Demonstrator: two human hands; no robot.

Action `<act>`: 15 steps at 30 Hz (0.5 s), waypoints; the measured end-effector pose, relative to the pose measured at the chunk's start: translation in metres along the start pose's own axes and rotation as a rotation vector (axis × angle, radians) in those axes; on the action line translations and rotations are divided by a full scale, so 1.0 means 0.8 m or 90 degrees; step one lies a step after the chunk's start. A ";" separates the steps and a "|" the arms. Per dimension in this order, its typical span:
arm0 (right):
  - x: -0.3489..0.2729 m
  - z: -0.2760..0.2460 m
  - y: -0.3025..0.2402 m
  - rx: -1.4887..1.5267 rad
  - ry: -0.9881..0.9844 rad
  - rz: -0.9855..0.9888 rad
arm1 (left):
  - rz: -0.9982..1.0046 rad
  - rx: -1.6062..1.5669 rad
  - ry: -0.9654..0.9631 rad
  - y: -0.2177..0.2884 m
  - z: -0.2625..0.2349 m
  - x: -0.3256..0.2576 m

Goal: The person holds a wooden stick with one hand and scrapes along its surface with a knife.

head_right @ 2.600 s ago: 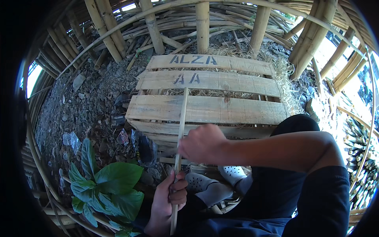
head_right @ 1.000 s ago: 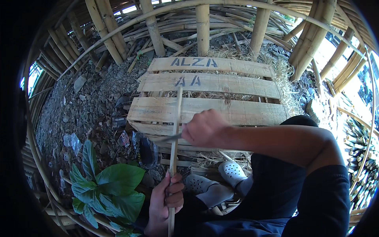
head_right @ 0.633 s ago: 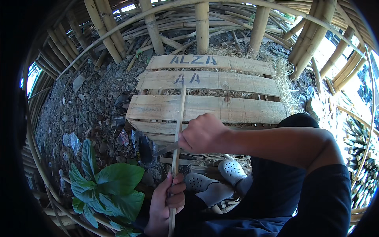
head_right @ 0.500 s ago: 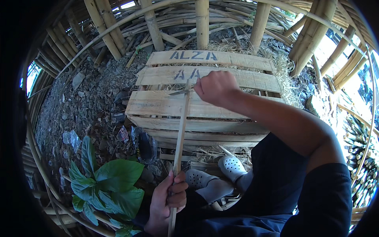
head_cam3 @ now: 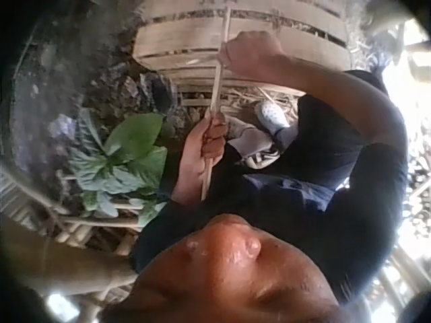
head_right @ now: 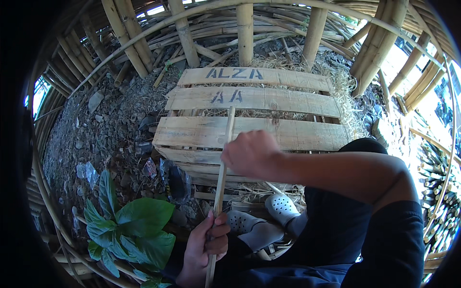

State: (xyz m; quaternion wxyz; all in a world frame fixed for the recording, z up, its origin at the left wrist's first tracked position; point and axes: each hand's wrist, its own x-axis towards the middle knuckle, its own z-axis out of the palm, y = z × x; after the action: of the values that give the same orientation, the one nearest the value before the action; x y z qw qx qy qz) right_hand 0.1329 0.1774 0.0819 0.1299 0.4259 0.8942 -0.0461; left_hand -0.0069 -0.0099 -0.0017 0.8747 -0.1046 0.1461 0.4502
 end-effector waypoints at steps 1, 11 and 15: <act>-0.010 0.005 -0.005 -0.031 0.043 -0.068 | -0.002 -0.001 0.002 0.001 0.002 -0.001; -0.004 0.015 -0.004 0.016 0.085 -0.079 | 0.006 -0.053 -0.045 0.004 -0.007 -0.007; 0.020 -0.005 0.032 0.085 0.116 0.088 | 0.016 -0.068 -0.066 0.004 0.001 -0.008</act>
State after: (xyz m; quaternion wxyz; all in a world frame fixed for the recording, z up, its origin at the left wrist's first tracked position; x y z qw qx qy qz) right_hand 0.1420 0.2065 0.0824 0.0223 0.4964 0.8659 -0.0575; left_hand -0.0131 -0.0125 0.0012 0.8683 -0.1261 0.0774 0.4734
